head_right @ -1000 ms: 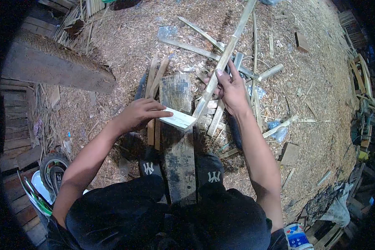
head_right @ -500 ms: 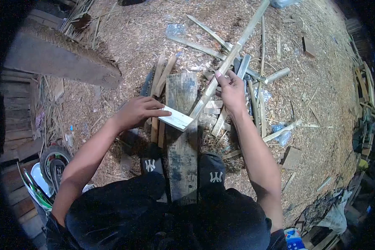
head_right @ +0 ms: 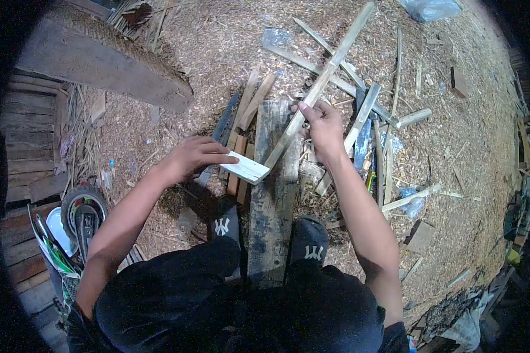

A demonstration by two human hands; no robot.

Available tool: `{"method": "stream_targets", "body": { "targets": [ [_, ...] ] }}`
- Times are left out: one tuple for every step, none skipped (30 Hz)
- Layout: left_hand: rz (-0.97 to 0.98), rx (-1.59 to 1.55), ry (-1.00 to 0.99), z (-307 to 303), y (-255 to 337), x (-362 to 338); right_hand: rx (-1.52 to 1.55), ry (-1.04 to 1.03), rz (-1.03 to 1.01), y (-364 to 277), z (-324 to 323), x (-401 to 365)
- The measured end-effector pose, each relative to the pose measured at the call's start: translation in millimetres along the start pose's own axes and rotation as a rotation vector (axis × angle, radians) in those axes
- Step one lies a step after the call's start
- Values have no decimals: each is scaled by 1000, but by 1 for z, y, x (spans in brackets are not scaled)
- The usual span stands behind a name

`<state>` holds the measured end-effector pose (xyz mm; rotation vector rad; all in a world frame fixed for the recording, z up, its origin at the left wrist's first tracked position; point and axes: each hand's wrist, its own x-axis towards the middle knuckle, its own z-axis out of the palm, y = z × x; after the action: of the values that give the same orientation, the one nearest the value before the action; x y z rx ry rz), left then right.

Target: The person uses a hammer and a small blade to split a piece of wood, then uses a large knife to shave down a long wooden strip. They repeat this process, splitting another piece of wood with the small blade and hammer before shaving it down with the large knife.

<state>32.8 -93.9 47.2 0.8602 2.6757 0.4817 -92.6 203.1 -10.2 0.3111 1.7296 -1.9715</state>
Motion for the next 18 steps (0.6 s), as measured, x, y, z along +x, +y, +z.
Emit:
{"method": "stream_targets", "body": {
  "targets": [
    [-1,0,0,0,-1,0,0,-1,1,2,0,3],
    [-1,-10,-6,1,-2,0,35,-30,-2,6,-2,7],
    [1,-19,-13,1,-2,0,71,-57,-5,8,-2,9],
    [3,-20,-15,2,-3,0,73,-55,-4,10,-2,11],
    [8,0,-23,3,-3,0,112,-60,-6,12,-2,13],
    [14,19,-31,3,-3,1,152,-65,-8,13,-2,14],
    [17,18,-32,3,-3,1,153,-62,-8,15,-3,15],
    [18,19,-28,3,-2,2,163,-71,-14,16,-5,16],
    [19,21,-23,3,-2,2,171,-82,-21,16,-5,17],
    [20,20,-23,5,-3,2,171,-81,-21,16,-6,16],
    [21,22,-29,6,-5,3,164,-86,-21,16,-7,16],
    [22,25,-35,7,-6,4,156,-91,-22,15,-7,15],
    [22,25,-34,7,-6,4,156,-91,-22,15,-7,15],
    [18,43,-42,8,-6,3,139,-81,-16,16,-7,14],
    [14,60,-49,9,-6,3,122,-73,-9,16,-7,12],
    [12,59,-48,9,-6,2,120,-74,-8,17,-6,11],
    [10,61,-53,8,-7,0,114,-49,4,18,-4,9],
    [8,64,-57,8,-8,-1,108,-24,14,18,-2,8]
  ]
}}
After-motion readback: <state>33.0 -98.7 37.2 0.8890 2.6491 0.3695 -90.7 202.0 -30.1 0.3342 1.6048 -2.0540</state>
